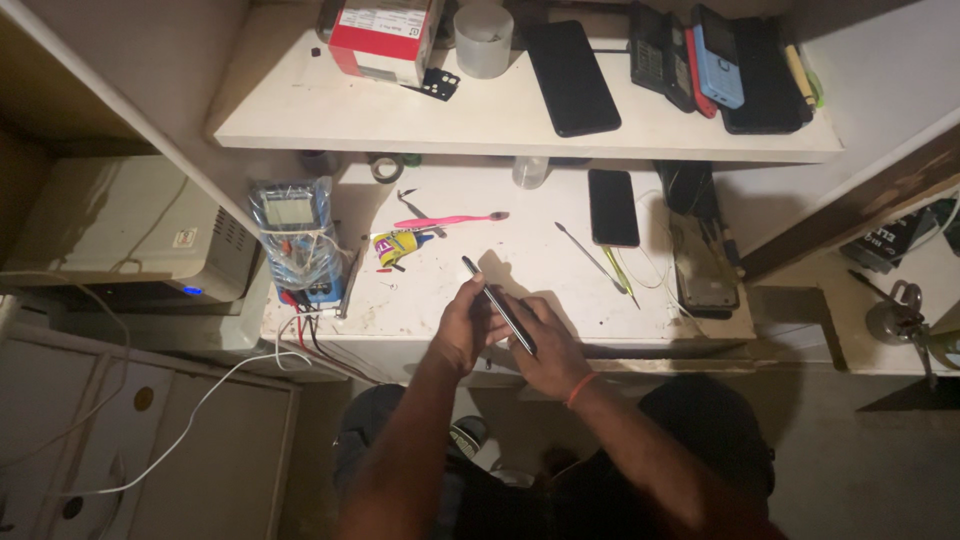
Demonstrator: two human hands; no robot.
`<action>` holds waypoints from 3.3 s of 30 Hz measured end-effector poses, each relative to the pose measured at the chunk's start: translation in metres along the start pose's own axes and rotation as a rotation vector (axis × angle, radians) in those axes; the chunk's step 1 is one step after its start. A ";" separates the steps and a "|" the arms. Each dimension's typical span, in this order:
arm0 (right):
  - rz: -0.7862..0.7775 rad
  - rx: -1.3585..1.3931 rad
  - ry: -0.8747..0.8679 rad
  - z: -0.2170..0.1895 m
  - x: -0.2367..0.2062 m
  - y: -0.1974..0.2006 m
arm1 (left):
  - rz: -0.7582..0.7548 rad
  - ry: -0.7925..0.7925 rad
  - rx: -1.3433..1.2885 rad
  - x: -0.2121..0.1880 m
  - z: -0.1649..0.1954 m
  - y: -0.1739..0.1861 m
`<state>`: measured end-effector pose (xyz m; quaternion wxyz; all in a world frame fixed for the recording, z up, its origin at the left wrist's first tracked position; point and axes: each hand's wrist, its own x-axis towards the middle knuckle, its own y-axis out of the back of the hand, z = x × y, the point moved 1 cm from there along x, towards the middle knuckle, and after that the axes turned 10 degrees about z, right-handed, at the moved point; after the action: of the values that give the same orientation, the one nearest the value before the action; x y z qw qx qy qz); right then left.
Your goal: The person handles a smartphone at a cluttered repair workbench, turning it over and prying at its back cover by hand. They then work on a smaller feature phone, separating its parts and using a small hand tool on the opened device.
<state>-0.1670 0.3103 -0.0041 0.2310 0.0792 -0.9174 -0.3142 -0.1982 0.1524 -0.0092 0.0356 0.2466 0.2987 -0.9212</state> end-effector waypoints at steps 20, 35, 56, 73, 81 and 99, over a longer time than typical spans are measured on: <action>0.015 0.066 -0.030 0.033 -0.031 0.081 | -0.001 0.046 -0.009 -0.008 -0.042 -0.078; -0.036 0.290 -0.158 0.032 -0.055 0.184 | 0.033 0.066 -0.008 -0.025 -0.081 -0.165; -0.040 0.067 -0.156 0.022 -0.067 0.188 | 0.055 0.018 0.072 -0.049 -0.079 -0.170; -0.035 0.046 -0.145 0.008 -0.089 0.194 | 0.018 0.018 0.083 -0.072 -0.089 -0.167; -0.038 0.043 -0.157 0.004 -0.091 0.192 | 0.036 0.031 0.080 -0.075 -0.089 -0.164; -0.010 0.114 -0.147 -0.017 -0.107 0.182 | 0.037 0.016 0.109 -0.101 -0.089 -0.152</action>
<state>-0.0647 0.4763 0.0794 0.1565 0.0733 -0.9479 -0.2675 -0.1035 0.3196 0.0572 0.0368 0.2609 0.2438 -0.9334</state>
